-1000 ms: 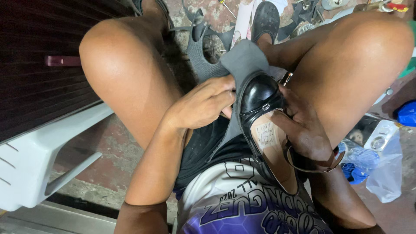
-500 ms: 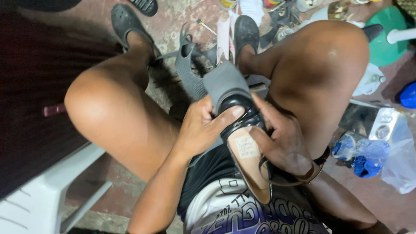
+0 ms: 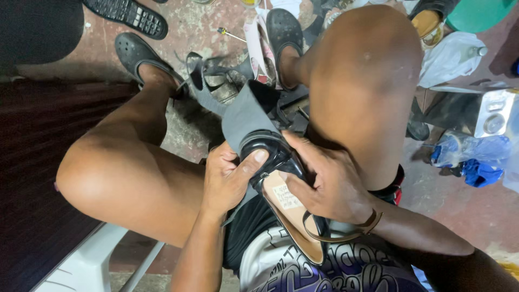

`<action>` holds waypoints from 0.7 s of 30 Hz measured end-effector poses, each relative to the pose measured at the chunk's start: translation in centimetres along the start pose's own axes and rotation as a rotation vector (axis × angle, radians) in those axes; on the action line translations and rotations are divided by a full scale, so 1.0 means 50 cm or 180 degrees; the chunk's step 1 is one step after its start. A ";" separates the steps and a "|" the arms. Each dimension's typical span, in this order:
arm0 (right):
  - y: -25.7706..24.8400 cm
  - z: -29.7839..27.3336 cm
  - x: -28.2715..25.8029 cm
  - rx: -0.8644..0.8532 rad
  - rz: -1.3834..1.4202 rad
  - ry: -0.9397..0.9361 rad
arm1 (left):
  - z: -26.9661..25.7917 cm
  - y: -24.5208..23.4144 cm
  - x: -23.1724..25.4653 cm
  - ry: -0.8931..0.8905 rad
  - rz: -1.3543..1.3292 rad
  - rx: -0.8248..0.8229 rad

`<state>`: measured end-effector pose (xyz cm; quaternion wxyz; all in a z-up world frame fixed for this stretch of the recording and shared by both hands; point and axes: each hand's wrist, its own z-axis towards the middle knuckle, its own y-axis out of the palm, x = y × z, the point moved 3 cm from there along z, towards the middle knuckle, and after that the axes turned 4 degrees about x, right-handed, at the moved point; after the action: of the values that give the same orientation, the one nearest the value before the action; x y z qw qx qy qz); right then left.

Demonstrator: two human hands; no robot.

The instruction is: The person measures a black high-heeled shoe against a gray rubber sheet, marks the outline, and cuts the rubber to shape using scissors. They then fit the cut rubber piece onto the shoe's heel area.

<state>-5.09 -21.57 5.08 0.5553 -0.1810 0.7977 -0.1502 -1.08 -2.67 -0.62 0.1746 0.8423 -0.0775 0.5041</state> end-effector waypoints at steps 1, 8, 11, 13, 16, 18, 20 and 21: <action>0.000 0.001 0.001 -0.0064 -0.0032 0.0109 | -0.002 -0.004 -0.004 0.0001 0.0044 0.0025; -0.073 -0.053 0.006 -0.0228 0.0309 -0.0798 | -0.022 -0.090 -0.037 -0.0094 -0.0314 0.0644; -0.131 -0.084 0.059 0.0041 0.0941 -0.0709 | -0.027 -0.140 -0.044 -0.0390 -0.0321 0.1129; -0.173 -0.099 0.126 0.0555 0.1218 -0.0254 | -0.028 -0.159 -0.038 -0.0500 -0.0421 0.1140; -0.207 -0.074 0.268 0.1193 0.1679 0.0265 | -0.030 -0.182 -0.043 -0.0776 -0.0275 0.1385; -0.212 -0.060 0.375 0.1540 0.1866 0.1021 | -0.025 -0.190 -0.060 -0.0852 -0.0195 0.1575; -0.203 -0.033 0.474 0.1599 0.2300 0.1297 | -0.014 -0.200 -0.079 -0.0849 -0.0225 0.1683; -0.189 -0.025 0.517 0.1620 0.2516 0.1432 | -0.014 -0.207 -0.087 -0.0872 -0.0237 0.1733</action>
<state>-13.30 -41.71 -11.82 0.4109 0.3114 0.8430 -0.1534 -0.58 6.98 -6.34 -0.0513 0.9204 0.0685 0.3814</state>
